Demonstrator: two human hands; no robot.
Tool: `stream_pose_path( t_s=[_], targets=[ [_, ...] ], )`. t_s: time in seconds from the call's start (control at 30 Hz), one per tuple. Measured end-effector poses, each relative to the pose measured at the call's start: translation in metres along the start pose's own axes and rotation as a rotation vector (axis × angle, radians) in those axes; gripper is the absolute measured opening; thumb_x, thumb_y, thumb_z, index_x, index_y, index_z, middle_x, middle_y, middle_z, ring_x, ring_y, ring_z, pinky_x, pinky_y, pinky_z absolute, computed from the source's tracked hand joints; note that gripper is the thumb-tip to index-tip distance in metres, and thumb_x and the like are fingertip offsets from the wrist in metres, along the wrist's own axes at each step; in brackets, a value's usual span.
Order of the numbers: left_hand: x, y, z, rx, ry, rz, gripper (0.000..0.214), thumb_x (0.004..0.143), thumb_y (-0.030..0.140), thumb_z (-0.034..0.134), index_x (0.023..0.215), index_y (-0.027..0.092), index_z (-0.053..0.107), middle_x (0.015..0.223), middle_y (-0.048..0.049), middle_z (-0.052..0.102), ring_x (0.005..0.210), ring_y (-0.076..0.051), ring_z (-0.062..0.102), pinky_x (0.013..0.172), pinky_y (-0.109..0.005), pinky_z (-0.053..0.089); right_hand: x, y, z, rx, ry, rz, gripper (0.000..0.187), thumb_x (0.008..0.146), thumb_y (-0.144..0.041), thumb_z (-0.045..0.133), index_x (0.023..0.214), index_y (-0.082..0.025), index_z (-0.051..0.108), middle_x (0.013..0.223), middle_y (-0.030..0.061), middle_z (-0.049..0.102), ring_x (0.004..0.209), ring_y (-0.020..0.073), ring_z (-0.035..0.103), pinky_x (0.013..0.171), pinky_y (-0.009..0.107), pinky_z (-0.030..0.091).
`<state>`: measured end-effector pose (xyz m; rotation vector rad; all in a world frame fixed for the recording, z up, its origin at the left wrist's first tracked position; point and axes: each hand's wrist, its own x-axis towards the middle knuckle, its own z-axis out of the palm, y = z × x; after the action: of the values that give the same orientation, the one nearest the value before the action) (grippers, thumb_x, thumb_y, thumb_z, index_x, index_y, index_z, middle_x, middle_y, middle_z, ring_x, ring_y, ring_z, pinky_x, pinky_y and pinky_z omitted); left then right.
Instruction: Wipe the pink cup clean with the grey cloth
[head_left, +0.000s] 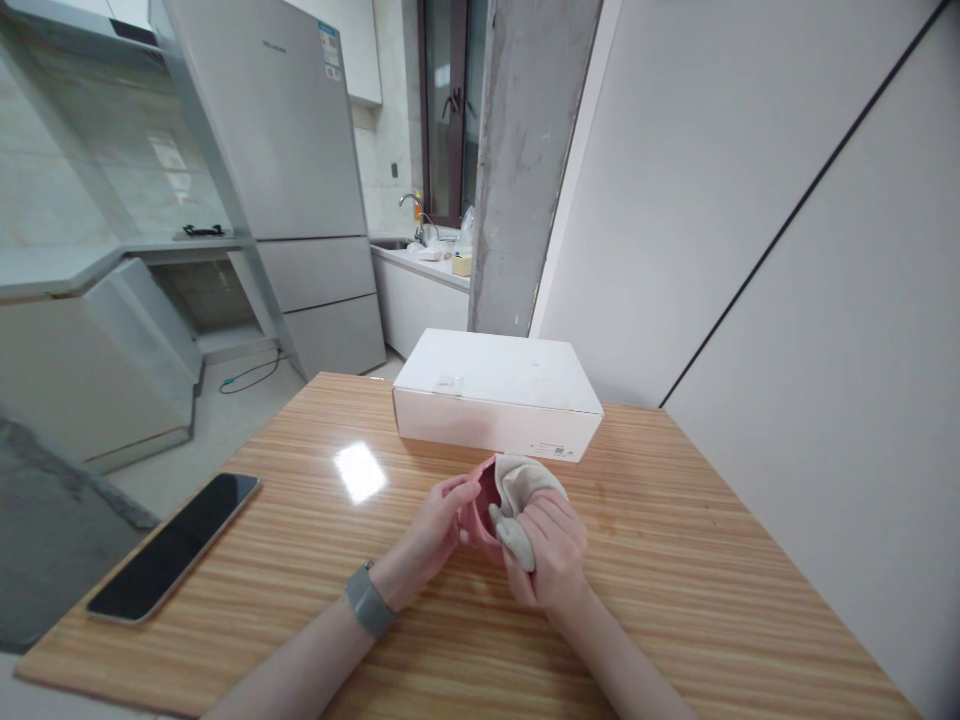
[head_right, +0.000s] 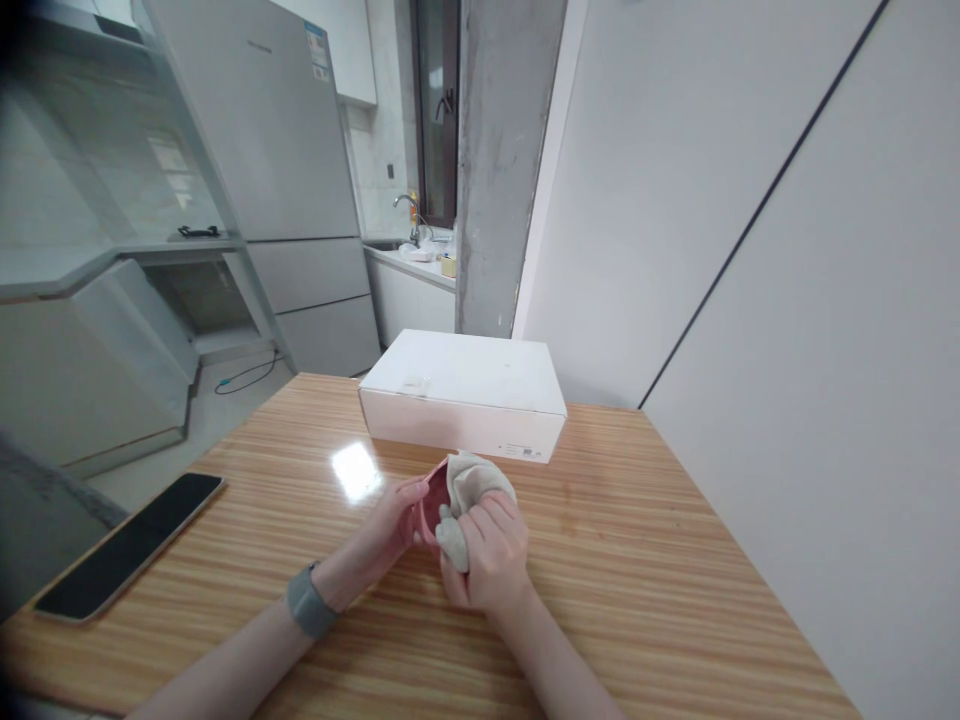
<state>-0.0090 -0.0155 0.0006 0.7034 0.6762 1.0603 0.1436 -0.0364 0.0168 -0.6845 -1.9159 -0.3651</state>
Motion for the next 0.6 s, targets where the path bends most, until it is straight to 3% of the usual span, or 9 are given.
stream_pose_path(
  t_s=[0.13, 0.27, 0.4, 0.6],
  targets=[
    [-0.003, -0.003, 0.007, -0.103, 0.017, 0.028, 0.03, 0.07, 0.035, 0.079, 0.087, 0.016, 0.064, 0.073, -0.0005, 0.066, 0.059, -0.01, 0.056, 0.052, -0.021, 0.044, 0.001, -0.001, 0.003, -0.095, 0.019, 0.013, 0.017, 0.08, -0.017, 0.05, 0.065, -0.023, 0.047, 0.054, 0.0008, 0.047, 0.055, 0.0175, 0.041, 0.058, 0.034, 0.037],
    [-0.008, 0.006, 0.012, -0.183, -0.061, -0.113, 0.032, 0.078, 0.039, 0.071, 0.099, 0.016, 0.067, 0.09, -0.0056, 0.07, 0.078, -0.016, 0.064, 0.068, -0.027, 0.051, 0.001, 0.007, 0.0, -0.019, 0.025, -0.002, 0.018, 0.079, -0.016, 0.049, 0.063, -0.023, 0.045, 0.053, -0.0008, 0.044, 0.052, 0.0164, 0.037, 0.055, 0.033, 0.034],
    [-0.01, 0.013, 0.015, -0.225, -0.081, -0.159, 0.044, 0.086, 0.049, 0.058, 0.106, 0.011, 0.07, 0.095, -0.0094, 0.073, 0.084, -0.019, 0.065, 0.077, -0.028, 0.05, -0.003, 0.013, -0.005, 0.105, -0.021, -0.034, 0.019, 0.078, -0.017, 0.046, 0.061, -0.024, 0.041, 0.052, -0.0014, 0.04, 0.052, 0.0165, 0.034, 0.054, 0.033, 0.031],
    [-0.009, 0.011, 0.008, -0.143, -0.146, -0.128, 0.039, 0.087, 0.043, 0.062, 0.109, 0.012, 0.071, 0.103, -0.0092, 0.073, 0.094, -0.02, 0.064, 0.085, -0.029, 0.047, 0.002, 0.011, -0.012, 0.181, -0.092, -0.088, 0.016, 0.073, -0.017, 0.046, 0.06, -0.025, 0.04, 0.052, -0.0022, 0.037, 0.051, 0.0159, 0.032, 0.054, 0.033, 0.032]
  ],
)
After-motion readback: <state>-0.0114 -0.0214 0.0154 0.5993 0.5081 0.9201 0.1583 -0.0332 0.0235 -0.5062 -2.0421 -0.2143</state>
